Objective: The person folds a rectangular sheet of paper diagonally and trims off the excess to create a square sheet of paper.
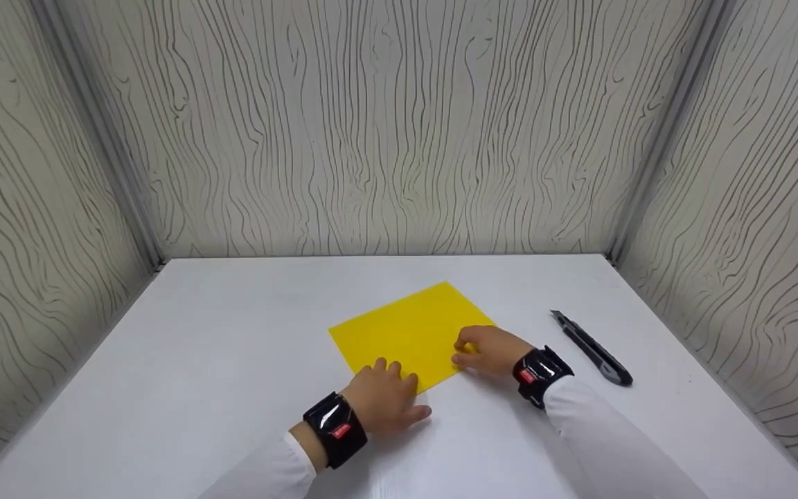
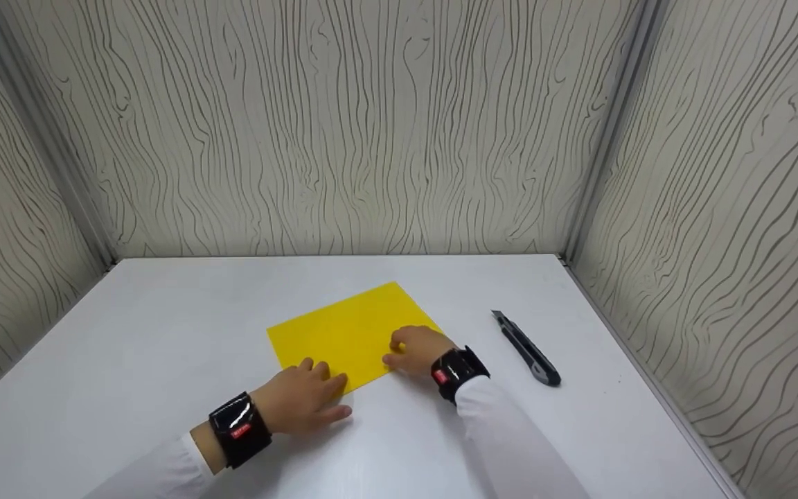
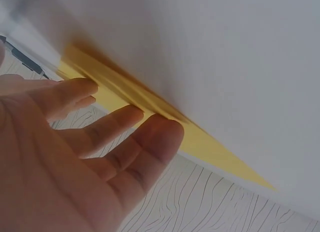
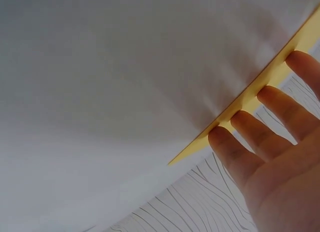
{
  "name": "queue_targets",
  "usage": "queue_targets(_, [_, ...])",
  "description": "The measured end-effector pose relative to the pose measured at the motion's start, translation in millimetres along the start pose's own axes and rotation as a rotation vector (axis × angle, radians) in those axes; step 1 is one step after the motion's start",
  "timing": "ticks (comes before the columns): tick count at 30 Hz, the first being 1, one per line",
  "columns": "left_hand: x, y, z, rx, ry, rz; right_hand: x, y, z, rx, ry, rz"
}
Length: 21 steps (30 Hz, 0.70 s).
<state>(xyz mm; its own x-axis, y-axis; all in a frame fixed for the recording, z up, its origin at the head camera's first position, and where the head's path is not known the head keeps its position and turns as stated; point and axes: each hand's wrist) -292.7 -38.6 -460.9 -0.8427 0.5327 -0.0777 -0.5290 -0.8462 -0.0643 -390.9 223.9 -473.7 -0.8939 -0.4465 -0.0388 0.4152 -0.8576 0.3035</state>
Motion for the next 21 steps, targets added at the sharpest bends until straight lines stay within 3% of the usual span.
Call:
queue_targets(7, [-0.7, 1.1, -1.9, 0.016, -0.025, -0.022, -2.3, 1.2, -0.2, -0.002, -0.011, -0.002])
queue_targets(15, [1.0, 3.5, -0.2, -0.014, -0.002, -0.058, -6.4, 6.7, 2.3, -0.014, -0.012, -0.04])
queue_targets(21, [2.2, 6.3, -1.2, -0.036, -0.013, -0.061, -8.7, 7.8, 4.8, -0.013, -0.023, -0.007])
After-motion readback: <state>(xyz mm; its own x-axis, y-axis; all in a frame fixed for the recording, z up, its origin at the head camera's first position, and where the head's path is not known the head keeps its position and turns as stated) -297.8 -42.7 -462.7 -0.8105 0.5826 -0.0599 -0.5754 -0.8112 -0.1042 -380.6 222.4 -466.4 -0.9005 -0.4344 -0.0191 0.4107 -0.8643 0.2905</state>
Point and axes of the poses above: each hand's wrist, its own x-axis towards the middle knuckle, its own z-axis out of the back of the hand, y = z × x, and after that the axes turned 6 degrees about -x, right-handed
